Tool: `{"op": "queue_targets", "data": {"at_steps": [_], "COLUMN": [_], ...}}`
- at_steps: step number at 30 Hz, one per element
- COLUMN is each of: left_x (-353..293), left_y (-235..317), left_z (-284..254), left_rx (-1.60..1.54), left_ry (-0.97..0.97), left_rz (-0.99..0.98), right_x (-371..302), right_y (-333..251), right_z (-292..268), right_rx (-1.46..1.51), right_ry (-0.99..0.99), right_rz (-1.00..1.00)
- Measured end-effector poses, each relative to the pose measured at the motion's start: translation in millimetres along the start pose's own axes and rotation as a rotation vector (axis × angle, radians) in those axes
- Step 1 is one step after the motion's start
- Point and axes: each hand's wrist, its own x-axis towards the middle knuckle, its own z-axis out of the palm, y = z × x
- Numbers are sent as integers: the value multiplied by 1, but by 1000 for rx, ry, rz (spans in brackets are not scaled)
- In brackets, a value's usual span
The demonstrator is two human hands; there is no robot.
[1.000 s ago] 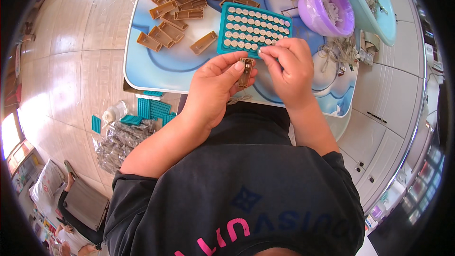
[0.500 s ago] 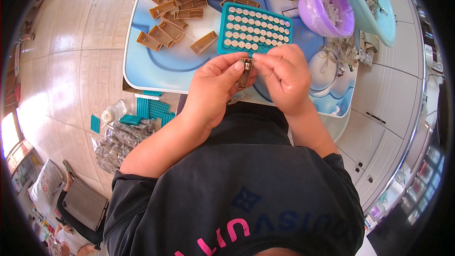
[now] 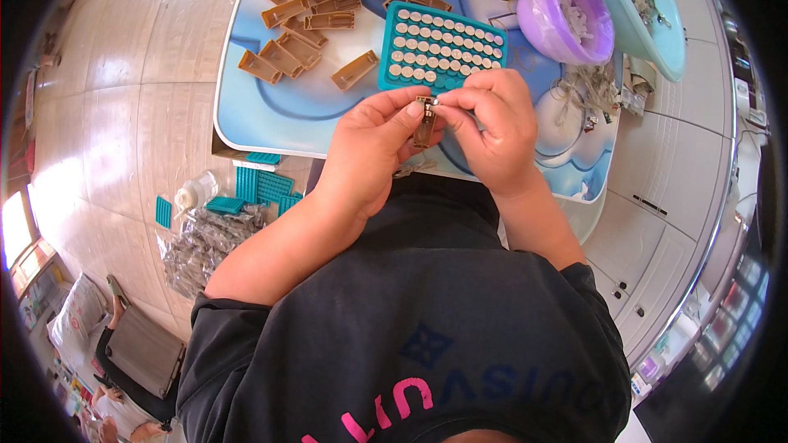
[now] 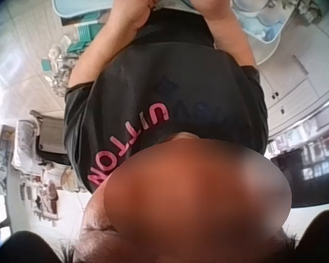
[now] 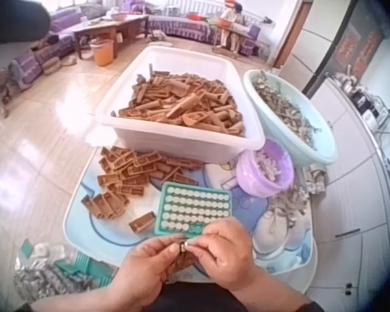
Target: The person assembles small plastic components by hand, inserting white beads and other parts into brown plastic housings.
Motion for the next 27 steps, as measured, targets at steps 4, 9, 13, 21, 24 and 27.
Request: {"op": "queue_targets", "data": {"at_steps": [4, 9, 13, 21, 24, 27], "left_x": [0, -2, -6, -12, -13, -13], "left_y": [-2, -3, -1, 2, 2, 2], "left_z": [0, 2, 5, -8, -8, -8], "left_rx": [-2, 3, 7, -2, 37, 37], "left_ry": [9, 21, 51, 38, 29, 0], "left_rz": [12, 27, 44, 14, 1, 11], "right_x": [-5, -10, -14, 33, 59, 70], "right_y": [0, -3, -9, 0, -2, -3], "right_z": [2, 10, 11, 12, 30, 49], "right_rx": [12, 32, 14, -67, -122, -243], "right_ry": [-37, -17, -4, -76, -229, -369], "right_rz": [-10, -5, -32, -202, -335, -399]}}
